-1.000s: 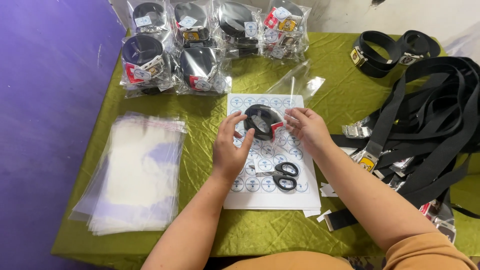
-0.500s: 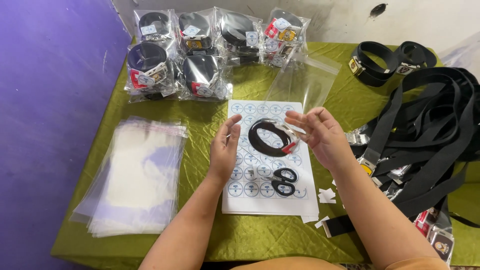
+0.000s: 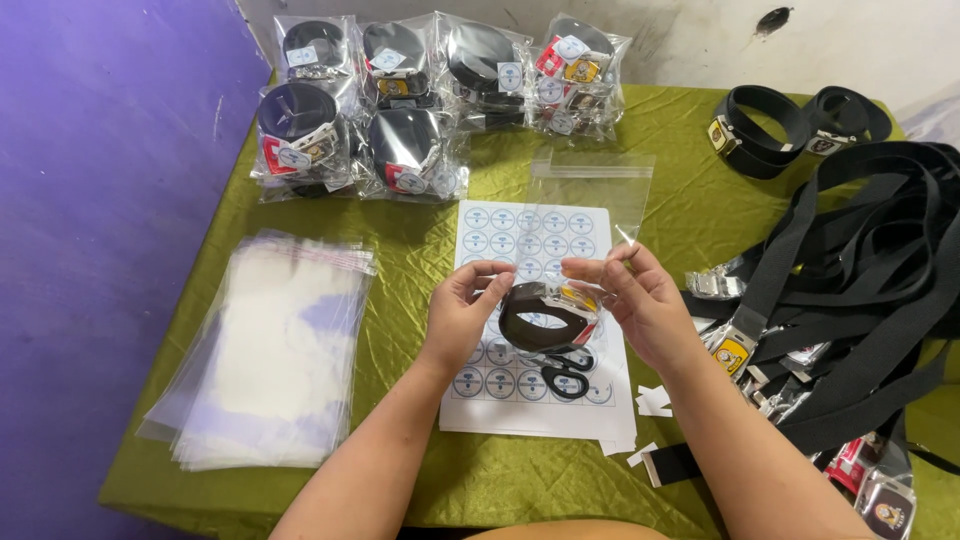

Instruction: Rolling black belts, placing them into plastic bags, and trimming excess material with scissors.

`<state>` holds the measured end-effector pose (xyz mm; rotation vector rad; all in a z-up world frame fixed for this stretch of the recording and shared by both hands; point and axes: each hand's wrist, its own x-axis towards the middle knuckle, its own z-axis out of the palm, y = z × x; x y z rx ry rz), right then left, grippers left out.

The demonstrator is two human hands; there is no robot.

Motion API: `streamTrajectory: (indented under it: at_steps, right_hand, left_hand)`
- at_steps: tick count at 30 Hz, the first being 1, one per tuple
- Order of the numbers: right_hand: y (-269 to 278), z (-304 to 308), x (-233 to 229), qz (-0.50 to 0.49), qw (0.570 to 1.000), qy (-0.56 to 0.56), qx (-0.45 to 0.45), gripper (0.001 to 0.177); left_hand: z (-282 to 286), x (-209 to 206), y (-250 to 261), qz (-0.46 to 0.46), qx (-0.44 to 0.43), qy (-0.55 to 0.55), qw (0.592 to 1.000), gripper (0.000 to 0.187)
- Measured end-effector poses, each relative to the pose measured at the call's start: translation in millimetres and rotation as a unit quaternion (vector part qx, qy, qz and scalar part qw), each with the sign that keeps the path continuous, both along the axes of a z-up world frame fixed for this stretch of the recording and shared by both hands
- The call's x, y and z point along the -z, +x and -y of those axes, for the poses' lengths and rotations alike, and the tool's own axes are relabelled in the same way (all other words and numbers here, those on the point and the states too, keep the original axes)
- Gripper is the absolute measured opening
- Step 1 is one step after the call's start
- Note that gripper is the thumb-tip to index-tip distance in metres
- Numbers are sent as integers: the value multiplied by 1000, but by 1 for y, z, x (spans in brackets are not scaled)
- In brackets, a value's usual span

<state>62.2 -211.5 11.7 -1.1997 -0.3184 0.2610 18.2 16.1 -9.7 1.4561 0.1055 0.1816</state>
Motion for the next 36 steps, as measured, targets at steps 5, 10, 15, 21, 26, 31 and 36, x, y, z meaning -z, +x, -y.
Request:
streamTrajectory:
  at_steps: [5, 10, 15, 21, 26, 31, 36]
  right_hand:
    - [0, 1, 1, -1, 1000, 3, 7, 11]
    - [0, 3, -1, 0, 1000, 3, 16, 10]
    - [-5, -1, -11, 3, 999, 11, 46, 4]
    - [-8, -7, -14, 17, 998, -12, 64, 5]
    - [2, 8, 5, 86, 985, -65, 138, 8]
    - [-1, 7, -4, 88, 974, -124, 165, 14]
    - [4, 12, 3, 72, 976, -140, 148, 17]
  left_hand:
    - [2, 3, 1, 35, -12, 9, 999, 13]
    - [0, -7, -4, 46, -45, 0, 998, 15]
    - [-1, -11, -6, 73, -56, -40, 995, 15]
    - [-5, -3, -4, 85, -70, 3, 994, 16]
    - [0, -22, -9, 137, -98, 6, 986, 15]
    - [-6, -9, -5, 135, -106, 42, 984, 13]
    - [-5, -3, -4, 112, -109, 50, 986, 17]
